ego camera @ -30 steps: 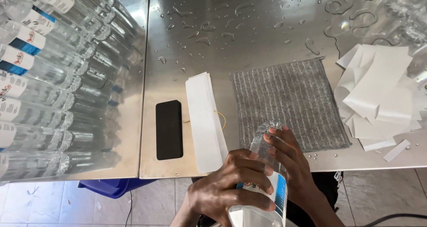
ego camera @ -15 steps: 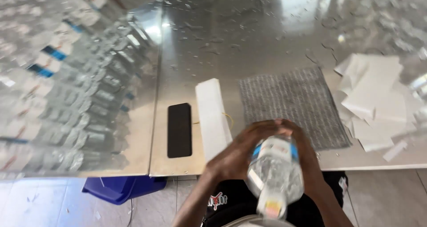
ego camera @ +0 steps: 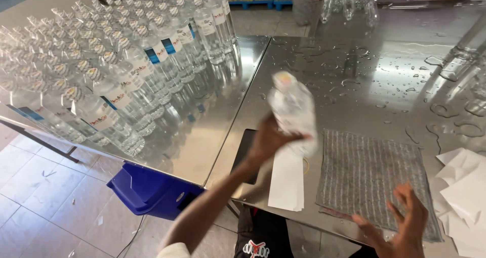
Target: Manually peeling adhesive labels and applying them to plastic water bottles on a production line table.
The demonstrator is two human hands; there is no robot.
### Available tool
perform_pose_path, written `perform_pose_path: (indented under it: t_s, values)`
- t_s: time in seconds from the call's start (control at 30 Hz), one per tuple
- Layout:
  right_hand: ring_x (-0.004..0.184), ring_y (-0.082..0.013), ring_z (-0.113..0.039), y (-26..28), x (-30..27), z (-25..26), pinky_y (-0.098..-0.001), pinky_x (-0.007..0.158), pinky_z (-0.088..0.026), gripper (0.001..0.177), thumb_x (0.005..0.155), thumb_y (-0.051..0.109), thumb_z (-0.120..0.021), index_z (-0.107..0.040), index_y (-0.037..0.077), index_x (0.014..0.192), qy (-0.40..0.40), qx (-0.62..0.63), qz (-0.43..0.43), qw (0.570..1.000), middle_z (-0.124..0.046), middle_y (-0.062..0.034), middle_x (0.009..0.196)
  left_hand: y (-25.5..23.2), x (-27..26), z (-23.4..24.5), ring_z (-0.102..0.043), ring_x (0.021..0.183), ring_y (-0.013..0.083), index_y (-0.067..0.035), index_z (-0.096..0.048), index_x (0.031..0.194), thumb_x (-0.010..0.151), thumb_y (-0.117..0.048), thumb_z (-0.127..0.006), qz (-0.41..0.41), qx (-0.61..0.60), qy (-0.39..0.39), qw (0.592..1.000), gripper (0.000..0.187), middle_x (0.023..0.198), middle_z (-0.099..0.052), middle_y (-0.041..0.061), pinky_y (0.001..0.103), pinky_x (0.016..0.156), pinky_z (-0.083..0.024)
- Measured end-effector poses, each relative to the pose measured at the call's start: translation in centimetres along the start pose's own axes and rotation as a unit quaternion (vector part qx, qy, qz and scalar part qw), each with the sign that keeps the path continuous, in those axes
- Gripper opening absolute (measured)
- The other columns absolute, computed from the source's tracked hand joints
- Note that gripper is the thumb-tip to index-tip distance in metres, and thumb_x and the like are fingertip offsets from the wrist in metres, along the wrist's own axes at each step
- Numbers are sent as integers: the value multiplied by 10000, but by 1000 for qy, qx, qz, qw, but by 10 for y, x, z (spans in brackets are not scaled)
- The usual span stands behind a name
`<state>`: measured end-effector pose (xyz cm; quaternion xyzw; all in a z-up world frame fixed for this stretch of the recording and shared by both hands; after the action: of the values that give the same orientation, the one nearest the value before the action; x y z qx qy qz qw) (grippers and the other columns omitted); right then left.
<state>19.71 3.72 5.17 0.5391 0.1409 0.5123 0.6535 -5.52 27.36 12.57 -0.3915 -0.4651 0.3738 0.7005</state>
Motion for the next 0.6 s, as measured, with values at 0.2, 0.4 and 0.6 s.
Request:
perform_pose_path:
  t_s: [0.2,0.4,0.6]
  values:
    - [1433,-451,-528,-167,-1,19,-625,1079,-526,424,1267,151,-440,-528,-155,1546,-59,110,-334,934,-527,-306,1582,103,94,159,-780,1081,265,-67,-672,1240,729,-307,-978,112,53,-200,972,643,1197,-791,95,356,846,-707]
    - [1657,-351,-237,-280,5,32,-648,1373,-268,573,1246,361,-309,-296,80,1745,39,146,-578,802,-266,-88,1797,242,179,264,-795,1043,322,-68,-704,1253,680,-330,-1036,102,109,-350,925,713,1181,-820,129,496,856,-642]
    - [1607,-319,-332,-377,86,136,-589,1352,-313,653,1158,385,-398,-327,54,1717,40,-34,-310,949,-355,-95,1741,317,255,313,-514,1469,449,25,-399,1626,722,-556,-1022,158,131,-389,898,1242,1582,-546,229,592,1196,-475]
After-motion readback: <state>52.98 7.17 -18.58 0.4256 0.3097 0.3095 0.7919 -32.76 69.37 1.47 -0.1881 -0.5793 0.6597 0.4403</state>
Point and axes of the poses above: each hand's wrist, its own x-axis towards the middle knuckle, its own z-axis out of the back of the hand, y = z × x, the point moved 9 cm from there along x, towards the middle knuckle
